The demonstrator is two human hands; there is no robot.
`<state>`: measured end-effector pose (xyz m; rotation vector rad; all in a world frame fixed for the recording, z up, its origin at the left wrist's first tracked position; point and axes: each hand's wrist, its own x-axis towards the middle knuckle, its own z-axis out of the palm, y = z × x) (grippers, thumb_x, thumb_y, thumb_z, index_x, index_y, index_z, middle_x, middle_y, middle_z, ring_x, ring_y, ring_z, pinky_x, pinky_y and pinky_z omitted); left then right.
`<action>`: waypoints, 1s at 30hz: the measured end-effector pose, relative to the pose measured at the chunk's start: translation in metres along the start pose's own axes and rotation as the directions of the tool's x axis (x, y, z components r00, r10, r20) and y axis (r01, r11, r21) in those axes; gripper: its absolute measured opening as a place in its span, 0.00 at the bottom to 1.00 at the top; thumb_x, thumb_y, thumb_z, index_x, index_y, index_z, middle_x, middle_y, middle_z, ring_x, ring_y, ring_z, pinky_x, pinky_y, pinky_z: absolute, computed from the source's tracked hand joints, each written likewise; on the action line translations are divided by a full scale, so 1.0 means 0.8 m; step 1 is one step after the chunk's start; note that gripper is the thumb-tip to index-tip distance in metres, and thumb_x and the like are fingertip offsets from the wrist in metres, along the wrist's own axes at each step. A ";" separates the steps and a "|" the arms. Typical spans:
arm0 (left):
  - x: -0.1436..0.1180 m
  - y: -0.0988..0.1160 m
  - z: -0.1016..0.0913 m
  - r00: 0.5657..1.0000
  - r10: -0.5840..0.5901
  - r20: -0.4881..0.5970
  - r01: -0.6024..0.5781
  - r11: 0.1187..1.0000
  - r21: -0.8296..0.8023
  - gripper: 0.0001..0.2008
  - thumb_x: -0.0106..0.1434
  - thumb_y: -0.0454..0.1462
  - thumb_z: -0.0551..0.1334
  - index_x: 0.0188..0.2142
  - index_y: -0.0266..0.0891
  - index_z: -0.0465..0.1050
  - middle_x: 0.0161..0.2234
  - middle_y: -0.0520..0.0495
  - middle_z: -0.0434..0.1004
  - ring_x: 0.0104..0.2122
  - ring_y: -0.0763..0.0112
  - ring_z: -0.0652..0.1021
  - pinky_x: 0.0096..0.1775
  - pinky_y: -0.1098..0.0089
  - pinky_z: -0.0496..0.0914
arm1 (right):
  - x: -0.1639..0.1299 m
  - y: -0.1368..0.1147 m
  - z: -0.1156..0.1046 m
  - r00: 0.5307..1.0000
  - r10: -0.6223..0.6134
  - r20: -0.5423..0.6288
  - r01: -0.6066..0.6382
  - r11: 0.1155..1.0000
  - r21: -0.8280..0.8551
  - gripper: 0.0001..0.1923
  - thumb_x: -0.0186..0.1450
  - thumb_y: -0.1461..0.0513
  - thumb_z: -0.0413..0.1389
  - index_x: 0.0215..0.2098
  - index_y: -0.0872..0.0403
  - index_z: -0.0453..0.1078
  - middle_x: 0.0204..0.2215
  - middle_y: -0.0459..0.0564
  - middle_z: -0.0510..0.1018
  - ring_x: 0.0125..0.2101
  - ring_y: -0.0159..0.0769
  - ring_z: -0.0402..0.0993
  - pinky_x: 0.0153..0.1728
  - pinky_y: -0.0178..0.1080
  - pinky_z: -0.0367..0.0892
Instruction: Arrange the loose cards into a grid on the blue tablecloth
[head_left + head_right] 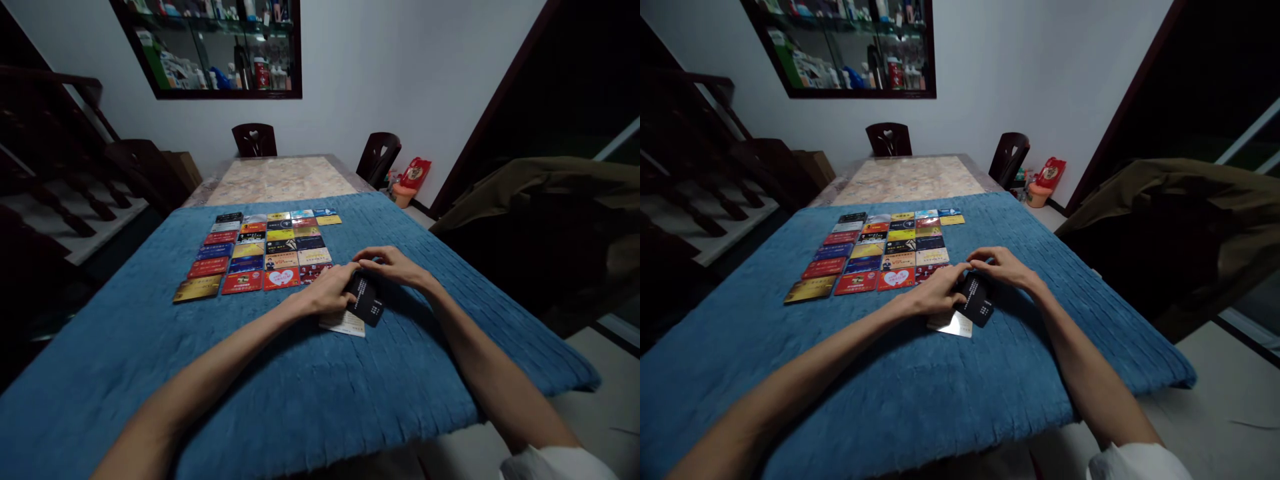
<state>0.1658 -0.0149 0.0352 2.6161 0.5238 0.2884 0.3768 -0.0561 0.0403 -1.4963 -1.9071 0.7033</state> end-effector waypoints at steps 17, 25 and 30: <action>-0.009 -0.001 0.015 0.992 0.115 -0.047 -0.096 0.947 0.306 0.11 0.69 0.39 0.57 0.46 0.36 0.70 0.48 0.37 0.71 0.49 0.55 0.68 0.49 0.55 0.64 | 0.001 0.019 0.003 0.987 0.109 0.120 -0.112 0.993 0.021 0.17 0.60 0.51 0.56 0.37 0.57 0.75 0.26 0.47 0.75 0.27 0.33 0.66 0.28 0.36 0.60; -0.011 0.009 0.011 0.982 0.094 -0.164 -0.050 0.965 0.257 0.23 0.63 0.51 0.62 0.48 0.35 0.71 0.45 0.39 0.70 0.45 0.56 0.69 0.49 0.55 0.66 | 0.001 0.017 -0.003 0.977 0.212 0.025 -0.212 0.947 0.241 0.14 0.56 0.54 0.59 0.35 0.55 0.72 0.27 0.47 0.75 0.26 0.33 0.66 0.29 0.37 0.61; -0.014 0.014 0.012 0.981 0.135 -0.141 -0.075 0.927 0.368 0.21 0.62 0.47 0.62 0.46 0.33 0.71 0.46 0.36 0.71 0.46 0.54 0.70 0.50 0.53 0.66 | 0.000 0.021 -0.004 0.975 0.220 -0.015 -0.210 0.947 0.242 0.13 0.58 0.55 0.58 0.36 0.54 0.75 0.28 0.48 0.77 0.26 0.34 0.67 0.30 0.38 0.62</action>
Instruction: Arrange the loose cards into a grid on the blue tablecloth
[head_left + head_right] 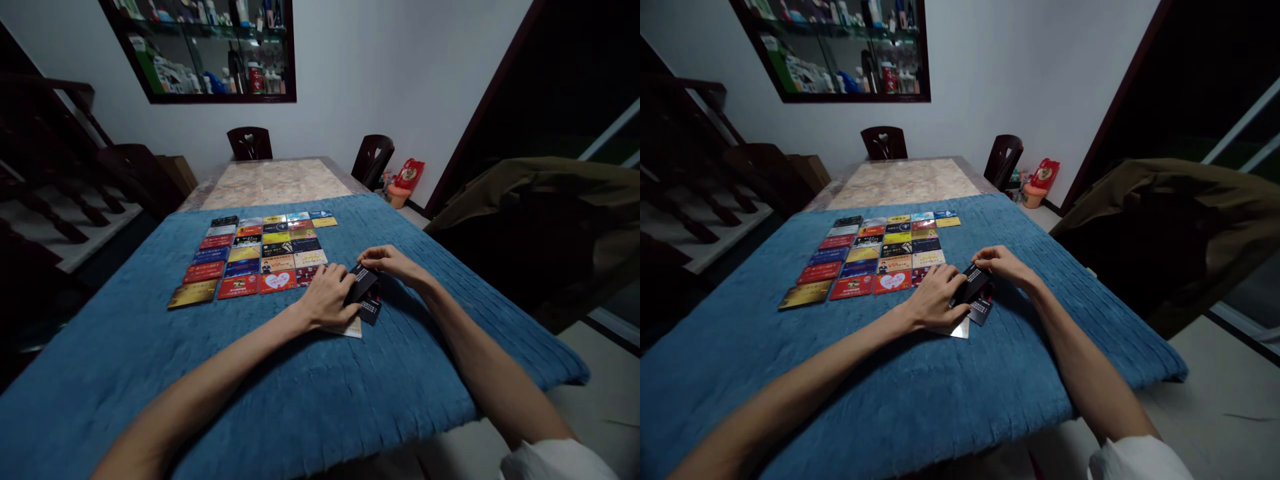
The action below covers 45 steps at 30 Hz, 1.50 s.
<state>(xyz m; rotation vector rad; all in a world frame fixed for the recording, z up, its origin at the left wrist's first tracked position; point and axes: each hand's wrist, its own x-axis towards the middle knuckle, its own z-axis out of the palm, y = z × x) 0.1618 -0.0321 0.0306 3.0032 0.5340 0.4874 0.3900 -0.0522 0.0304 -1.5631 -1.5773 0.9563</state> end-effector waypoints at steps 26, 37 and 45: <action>0.007 -0.050 0.013 0.947 -0.145 -0.287 0.083 0.972 -0.219 0.10 0.64 0.28 0.57 0.37 0.36 0.78 0.33 0.45 0.80 0.34 0.66 0.78 0.38 0.68 0.71 | -0.004 -0.009 -0.003 0.987 -0.138 -0.080 0.141 0.990 0.021 0.29 0.62 0.38 0.51 0.30 0.55 0.73 0.20 0.44 0.68 0.23 0.31 0.60 0.26 0.36 0.56; 0.007 -0.052 0.014 0.948 -0.157 -0.276 0.082 0.961 -0.263 0.11 0.64 0.27 0.57 0.38 0.36 0.78 0.35 0.44 0.81 0.35 0.66 0.78 0.39 0.67 0.71 | -0.008 -0.015 0.000 0.963 -0.270 0.010 0.262 0.927 -0.269 0.14 0.58 0.57 0.61 0.40 0.53 0.77 0.39 0.51 0.81 0.40 0.42 0.75 0.41 0.43 0.68; 0.006 -0.057 0.016 0.940 -0.147 -0.308 0.052 0.954 -0.294 0.13 0.64 0.27 0.55 0.43 0.36 0.75 0.38 0.43 0.81 0.39 0.64 0.79 0.43 0.64 0.73 | -0.004 -0.008 0.006 0.935 -0.346 -0.076 0.294 0.877 -0.380 0.09 0.59 0.60 0.58 0.35 0.53 0.79 0.34 0.53 0.81 0.37 0.44 0.75 0.41 0.45 0.68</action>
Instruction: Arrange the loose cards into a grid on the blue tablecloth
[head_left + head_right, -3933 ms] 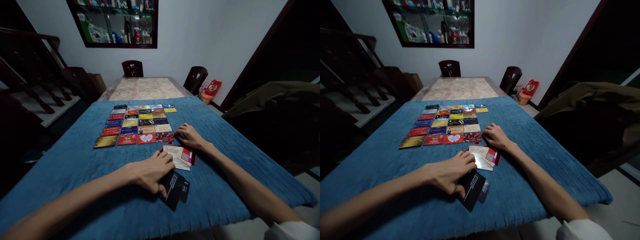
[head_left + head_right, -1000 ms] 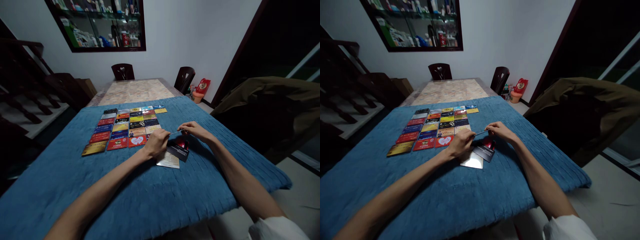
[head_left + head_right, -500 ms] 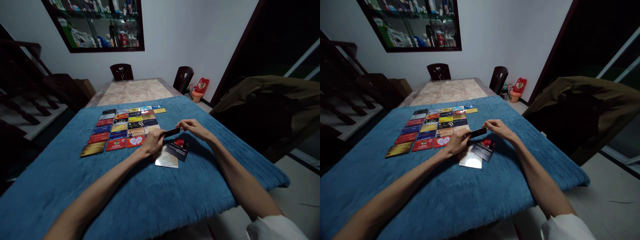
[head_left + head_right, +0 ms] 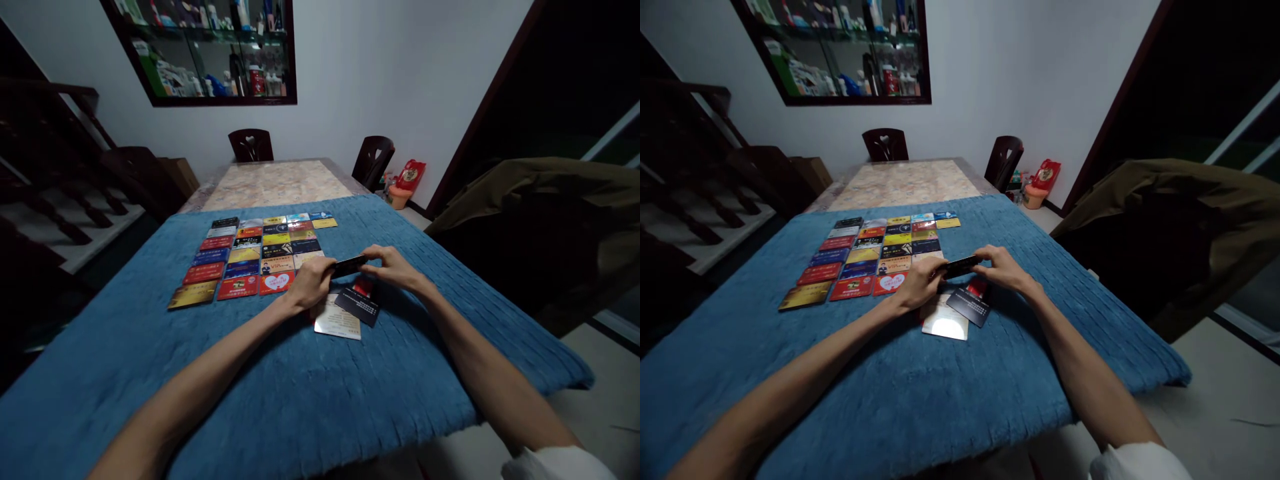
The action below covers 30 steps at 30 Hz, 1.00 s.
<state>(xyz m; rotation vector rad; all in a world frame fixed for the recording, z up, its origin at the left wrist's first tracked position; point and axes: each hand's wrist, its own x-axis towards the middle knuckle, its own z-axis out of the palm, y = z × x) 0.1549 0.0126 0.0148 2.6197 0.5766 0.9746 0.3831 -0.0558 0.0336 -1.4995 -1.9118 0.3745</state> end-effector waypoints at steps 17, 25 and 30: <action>-0.001 0.003 -0.008 0.999 0.051 0.003 -0.048 0.920 0.389 0.26 0.61 0.27 0.54 0.59 0.34 0.58 0.50 0.36 0.71 0.47 0.56 0.73 0.46 0.58 0.69 | -0.002 -0.008 0.018 0.972 -0.024 -0.232 0.039 0.997 0.060 0.11 0.61 0.55 0.59 0.39 0.51 0.74 0.35 0.51 0.80 0.37 0.44 0.76 0.44 0.48 0.69; 0.000 0.002 -0.016 0.991 0.136 0.005 -0.113 0.801 0.588 0.19 0.68 0.33 0.53 0.58 0.33 0.63 0.53 0.32 0.69 0.50 0.54 0.72 0.48 0.59 0.66 | -0.004 -0.013 0.031 0.956 -0.069 -0.284 0.088 0.995 0.054 0.14 0.63 0.54 0.58 0.45 0.50 0.71 0.38 0.52 0.80 0.38 0.45 0.78 0.42 0.46 0.72; 0.003 0.003 -0.029 0.989 0.134 0.056 -0.138 0.754 0.642 0.19 0.70 0.33 0.49 0.58 0.31 0.63 0.54 0.32 0.70 0.50 0.54 0.71 0.48 0.58 0.66 | -0.006 -0.012 0.041 0.911 -0.226 -0.344 0.188 0.972 -0.140 0.23 0.65 0.56 0.57 0.57 0.51 0.64 0.39 0.54 0.77 0.39 0.46 0.76 0.42 0.48 0.71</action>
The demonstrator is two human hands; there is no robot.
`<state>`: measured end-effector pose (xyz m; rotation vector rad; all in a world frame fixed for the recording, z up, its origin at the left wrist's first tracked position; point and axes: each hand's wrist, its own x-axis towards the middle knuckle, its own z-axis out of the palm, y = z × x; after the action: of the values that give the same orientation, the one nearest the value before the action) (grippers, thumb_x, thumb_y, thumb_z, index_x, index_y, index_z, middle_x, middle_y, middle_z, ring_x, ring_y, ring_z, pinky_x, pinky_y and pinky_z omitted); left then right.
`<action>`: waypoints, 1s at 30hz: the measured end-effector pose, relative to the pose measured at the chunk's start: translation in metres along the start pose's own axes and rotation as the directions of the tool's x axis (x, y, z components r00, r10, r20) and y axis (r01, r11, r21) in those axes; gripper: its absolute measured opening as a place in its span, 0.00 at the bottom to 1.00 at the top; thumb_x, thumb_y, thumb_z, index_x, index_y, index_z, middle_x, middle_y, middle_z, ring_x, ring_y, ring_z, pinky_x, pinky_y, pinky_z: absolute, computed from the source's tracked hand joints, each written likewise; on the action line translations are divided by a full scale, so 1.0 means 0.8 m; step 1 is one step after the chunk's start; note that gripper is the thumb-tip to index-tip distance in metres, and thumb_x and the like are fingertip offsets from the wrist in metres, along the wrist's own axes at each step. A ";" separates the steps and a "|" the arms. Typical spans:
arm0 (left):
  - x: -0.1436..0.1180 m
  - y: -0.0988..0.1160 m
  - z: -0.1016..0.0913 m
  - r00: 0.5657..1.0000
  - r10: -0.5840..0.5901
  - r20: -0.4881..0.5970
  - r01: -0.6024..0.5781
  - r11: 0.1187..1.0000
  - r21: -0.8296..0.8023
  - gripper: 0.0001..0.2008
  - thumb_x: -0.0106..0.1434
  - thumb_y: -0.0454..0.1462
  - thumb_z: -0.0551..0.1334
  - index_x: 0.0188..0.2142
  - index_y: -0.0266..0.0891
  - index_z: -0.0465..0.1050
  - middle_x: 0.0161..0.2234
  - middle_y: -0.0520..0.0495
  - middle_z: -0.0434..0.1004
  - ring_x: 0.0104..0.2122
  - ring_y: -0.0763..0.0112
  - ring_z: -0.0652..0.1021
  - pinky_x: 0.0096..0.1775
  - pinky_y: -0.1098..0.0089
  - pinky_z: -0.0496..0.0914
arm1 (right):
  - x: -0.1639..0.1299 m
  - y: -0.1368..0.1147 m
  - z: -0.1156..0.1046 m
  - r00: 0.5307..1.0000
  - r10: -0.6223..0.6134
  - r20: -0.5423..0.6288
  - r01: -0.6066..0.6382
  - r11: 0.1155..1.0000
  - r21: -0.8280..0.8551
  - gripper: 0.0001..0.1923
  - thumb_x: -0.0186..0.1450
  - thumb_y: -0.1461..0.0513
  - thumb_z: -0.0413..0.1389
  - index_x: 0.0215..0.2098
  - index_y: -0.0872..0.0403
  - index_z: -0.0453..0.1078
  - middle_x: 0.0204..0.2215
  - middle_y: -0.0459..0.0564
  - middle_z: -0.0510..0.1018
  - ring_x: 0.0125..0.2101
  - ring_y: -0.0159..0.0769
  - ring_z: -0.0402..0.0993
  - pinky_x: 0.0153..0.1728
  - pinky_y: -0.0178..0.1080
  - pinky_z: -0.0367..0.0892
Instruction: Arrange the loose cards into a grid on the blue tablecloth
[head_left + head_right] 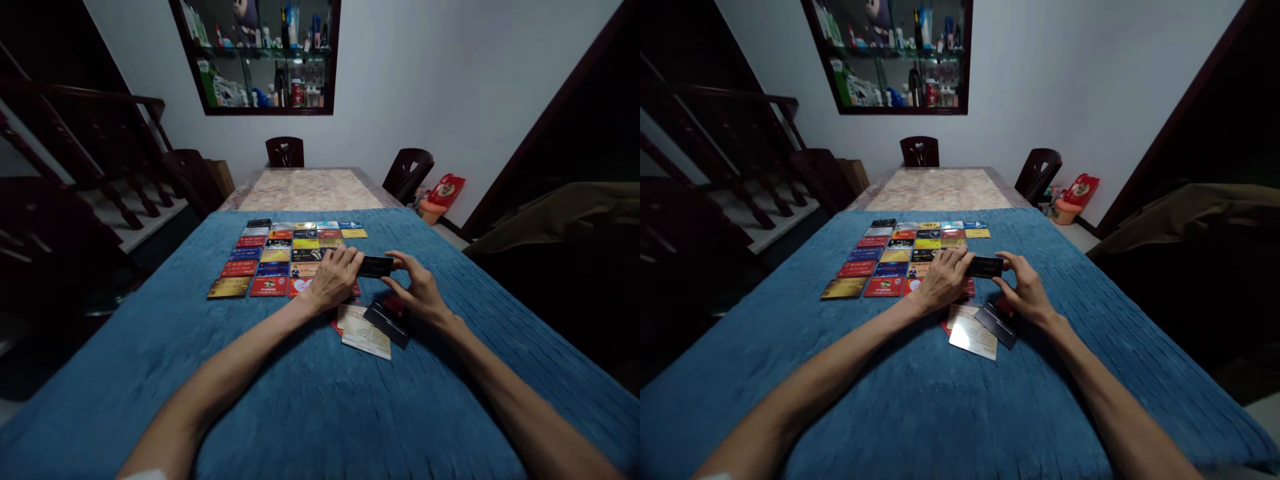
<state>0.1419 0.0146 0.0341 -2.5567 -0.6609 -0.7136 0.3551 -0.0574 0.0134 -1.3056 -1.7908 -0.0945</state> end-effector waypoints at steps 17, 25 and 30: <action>-0.020 -0.060 -0.018 0.995 0.018 0.094 -0.018 1.000 -0.001 0.20 0.70 0.35 0.52 0.59 0.29 0.61 0.55 0.32 0.70 0.51 0.53 0.71 0.49 0.57 0.65 | 0.042 -0.028 0.028 0.938 -0.315 0.145 0.347 0.839 -0.419 0.27 0.67 0.57 0.52 0.64 0.54 0.60 0.50 0.62 0.73 0.48 0.54 0.65 0.44 0.52 0.65; -0.027 -0.123 -0.039 0.985 -0.021 0.169 0.003 0.994 0.106 0.22 0.65 0.32 0.54 0.58 0.28 0.63 0.53 0.29 0.70 0.51 0.49 0.71 0.48 0.55 0.64 | 0.120 -0.052 0.063 0.889 -0.370 0.269 0.450 0.813 -0.370 0.26 0.64 0.56 0.56 0.60 0.54 0.66 0.46 0.60 0.74 0.46 0.53 0.63 0.41 0.48 0.61; -0.034 -0.167 -0.042 0.978 -0.103 0.181 0.075 0.985 0.157 0.21 0.64 0.33 0.55 0.56 0.28 0.65 0.51 0.28 0.71 0.49 0.48 0.71 0.46 0.54 0.64 | 0.173 -0.064 0.100 0.860 -0.366 0.356 0.487 0.797 -0.358 0.22 0.62 0.57 0.58 0.53 0.55 0.71 0.43 0.60 0.73 0.43 0.52 0.62 0.38 0.47 0.60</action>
<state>0.0373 0.0971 0.0785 -2.4870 -0.8616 -0.4342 0.2598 0.0625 0.0810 -1.2195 -2.3836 -0.6375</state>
